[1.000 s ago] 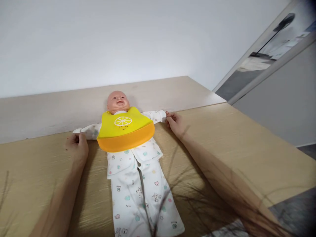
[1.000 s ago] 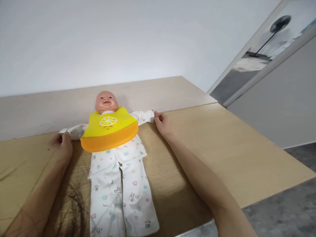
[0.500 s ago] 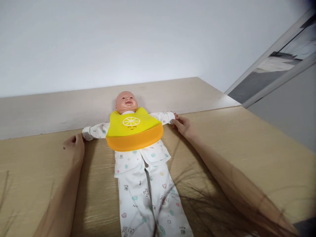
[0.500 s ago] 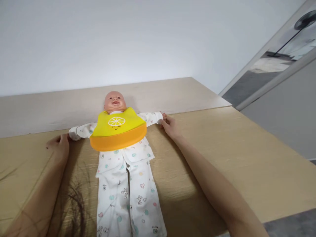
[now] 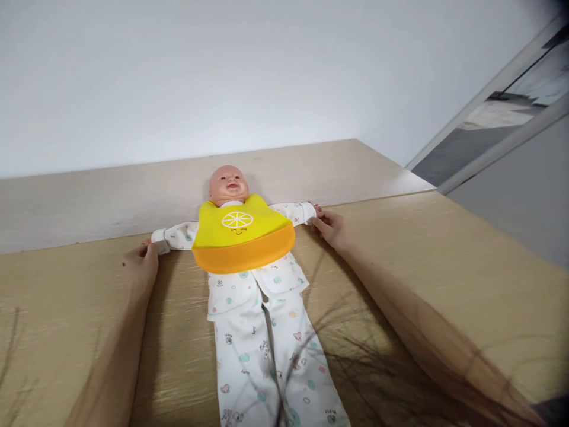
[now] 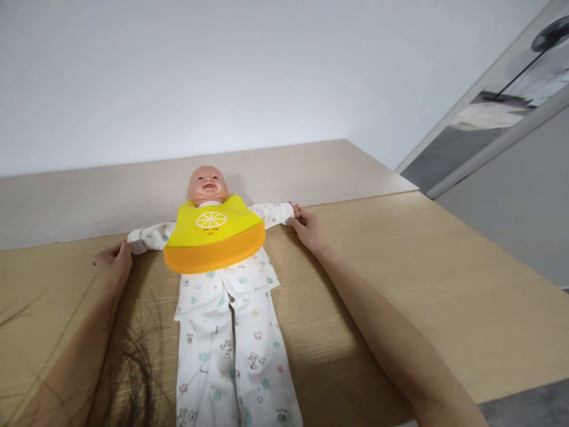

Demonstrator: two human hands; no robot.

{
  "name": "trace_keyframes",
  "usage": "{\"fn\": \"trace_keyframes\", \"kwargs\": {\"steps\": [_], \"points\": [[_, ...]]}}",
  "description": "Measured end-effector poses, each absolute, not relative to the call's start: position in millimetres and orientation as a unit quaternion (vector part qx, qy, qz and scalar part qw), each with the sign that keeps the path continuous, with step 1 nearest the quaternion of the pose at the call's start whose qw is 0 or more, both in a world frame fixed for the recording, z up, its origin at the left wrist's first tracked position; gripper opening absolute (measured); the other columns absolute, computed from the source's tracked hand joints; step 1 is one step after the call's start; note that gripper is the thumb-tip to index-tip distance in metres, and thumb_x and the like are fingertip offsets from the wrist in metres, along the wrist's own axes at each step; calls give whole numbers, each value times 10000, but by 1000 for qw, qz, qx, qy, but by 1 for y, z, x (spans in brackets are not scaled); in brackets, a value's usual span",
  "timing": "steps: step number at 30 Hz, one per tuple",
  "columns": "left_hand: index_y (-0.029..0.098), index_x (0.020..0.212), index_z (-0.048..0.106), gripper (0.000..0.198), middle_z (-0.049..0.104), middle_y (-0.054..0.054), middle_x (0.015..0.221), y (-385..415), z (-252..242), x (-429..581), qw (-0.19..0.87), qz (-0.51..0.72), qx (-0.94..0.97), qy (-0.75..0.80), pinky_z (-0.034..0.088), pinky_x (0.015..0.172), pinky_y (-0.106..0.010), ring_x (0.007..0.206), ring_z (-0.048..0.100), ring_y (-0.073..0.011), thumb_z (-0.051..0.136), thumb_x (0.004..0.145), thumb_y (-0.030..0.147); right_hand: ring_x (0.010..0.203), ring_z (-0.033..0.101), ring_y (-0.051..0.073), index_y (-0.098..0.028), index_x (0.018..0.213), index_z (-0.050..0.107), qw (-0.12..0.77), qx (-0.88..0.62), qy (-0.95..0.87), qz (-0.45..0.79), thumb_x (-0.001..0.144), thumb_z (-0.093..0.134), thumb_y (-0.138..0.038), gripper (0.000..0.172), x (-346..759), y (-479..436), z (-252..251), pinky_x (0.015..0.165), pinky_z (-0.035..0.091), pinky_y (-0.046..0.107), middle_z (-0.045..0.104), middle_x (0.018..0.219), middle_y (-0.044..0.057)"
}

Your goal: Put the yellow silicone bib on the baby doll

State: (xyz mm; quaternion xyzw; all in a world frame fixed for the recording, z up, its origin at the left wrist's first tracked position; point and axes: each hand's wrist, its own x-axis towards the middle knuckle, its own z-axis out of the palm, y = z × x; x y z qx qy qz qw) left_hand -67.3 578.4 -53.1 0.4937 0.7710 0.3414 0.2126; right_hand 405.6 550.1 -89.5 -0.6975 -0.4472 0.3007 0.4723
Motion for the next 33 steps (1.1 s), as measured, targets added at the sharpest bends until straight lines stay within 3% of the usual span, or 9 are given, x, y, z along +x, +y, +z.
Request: {"fn": "trace_keyframes", "kwargs": {"steps": [12,19,24,33], "points": [[214,542,500,331,448,19,485,579,-51,-65,197,351,541,738,315,560,-276,517,431,-156,480,830,375,548,457,118,-170,740,603,474,-694,-454,296,799,635,-272,122,401,548,-86,585,372,284,620,628,13],[209,643,559,322,488,17,525,581,-55,-69,187,352,561,725,331,568,-269,537,458,-162,460,877,407,554,465,127,-174,752,603,466,-700,-456,292,818,623,-245,99,400,548,-85,606,379,293,621,627,15],[176,820,655,310,560,-11,622,586,-60,-72,169,351,562,730,352,603,-280,632,528,-197,482,859,431,558,474,131,-173,756,610,468,-696,-467,280,817,617,-230,83,398,546,-84,611,371,295,627,629,18],[134,950,669,411,619,-68,739,589,-61,-74,147,294,555,764,354,606,-284,660,541,-198,402,940,446,527,461,115,-177,773,589,466,-696,-459,296,837,585,-259,105,402,548,-87,547,362,278,626,649,25]]}}
